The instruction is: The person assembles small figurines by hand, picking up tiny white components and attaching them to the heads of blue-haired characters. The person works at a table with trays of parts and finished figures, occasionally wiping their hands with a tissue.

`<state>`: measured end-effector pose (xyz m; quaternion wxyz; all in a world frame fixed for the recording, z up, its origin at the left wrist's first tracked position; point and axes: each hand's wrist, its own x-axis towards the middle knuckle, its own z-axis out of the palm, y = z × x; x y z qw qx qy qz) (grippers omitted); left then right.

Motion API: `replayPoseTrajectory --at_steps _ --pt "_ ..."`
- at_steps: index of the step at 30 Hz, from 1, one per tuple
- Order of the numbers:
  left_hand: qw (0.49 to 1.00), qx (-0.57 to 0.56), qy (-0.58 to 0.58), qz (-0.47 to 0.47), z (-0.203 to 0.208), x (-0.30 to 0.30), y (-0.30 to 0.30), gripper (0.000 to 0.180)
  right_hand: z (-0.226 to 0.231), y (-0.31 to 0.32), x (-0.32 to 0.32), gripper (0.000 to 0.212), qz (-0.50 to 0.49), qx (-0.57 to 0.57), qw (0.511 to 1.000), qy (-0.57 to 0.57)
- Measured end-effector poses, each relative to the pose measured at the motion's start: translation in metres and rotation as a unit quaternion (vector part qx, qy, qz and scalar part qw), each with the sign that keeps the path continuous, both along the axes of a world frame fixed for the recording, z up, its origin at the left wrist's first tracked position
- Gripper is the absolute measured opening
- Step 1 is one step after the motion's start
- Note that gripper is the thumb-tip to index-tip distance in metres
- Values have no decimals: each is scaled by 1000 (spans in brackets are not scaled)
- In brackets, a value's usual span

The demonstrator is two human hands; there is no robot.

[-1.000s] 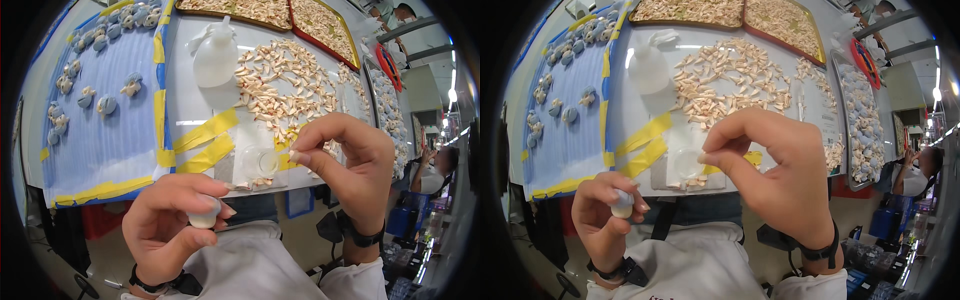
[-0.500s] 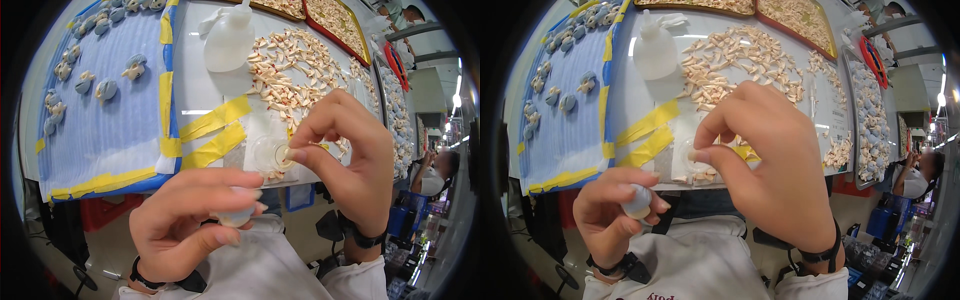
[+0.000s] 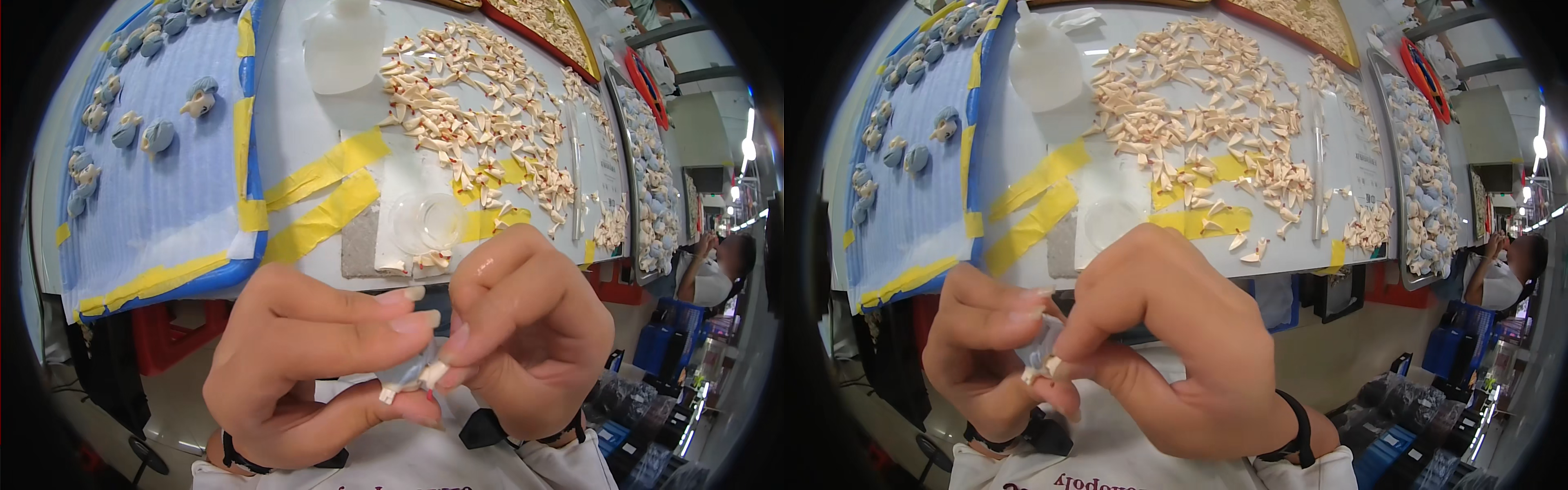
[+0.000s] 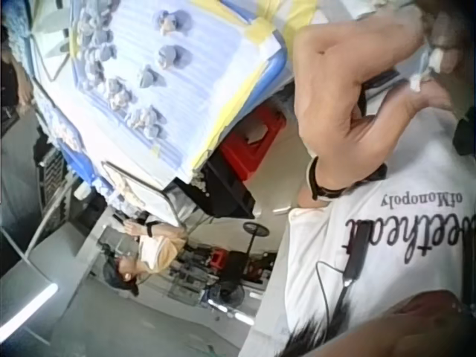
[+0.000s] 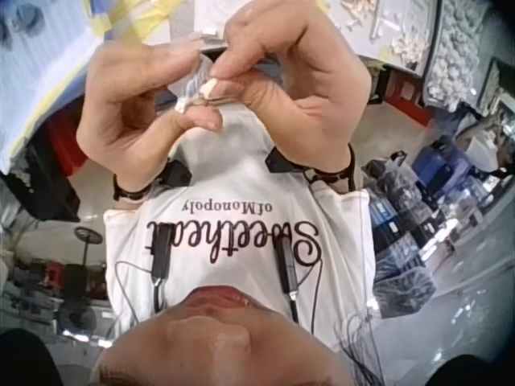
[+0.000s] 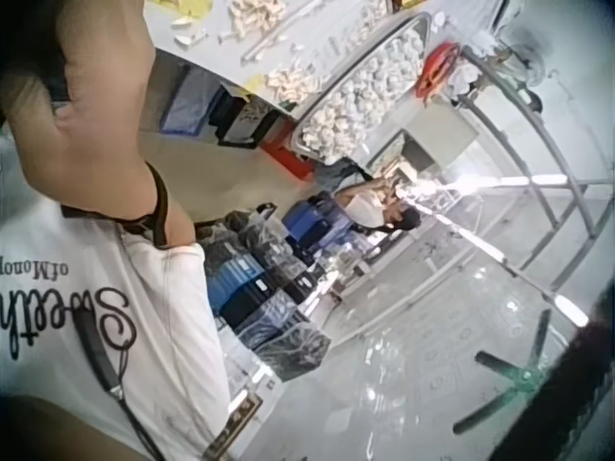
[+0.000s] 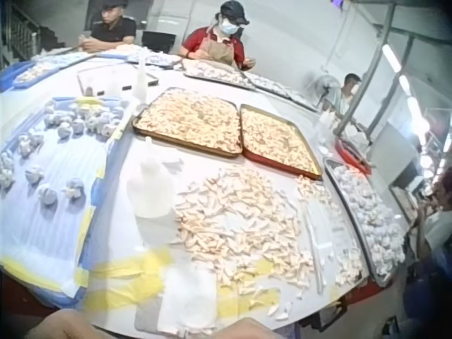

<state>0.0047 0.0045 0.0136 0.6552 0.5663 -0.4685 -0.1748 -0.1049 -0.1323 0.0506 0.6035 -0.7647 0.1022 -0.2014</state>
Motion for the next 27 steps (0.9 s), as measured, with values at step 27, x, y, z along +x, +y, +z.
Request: replayPoseTrajectory --at_steps 27 --pt "989 51 -132 52 0 22 6 48 -2 -111 35 12 2 -389 893 226"
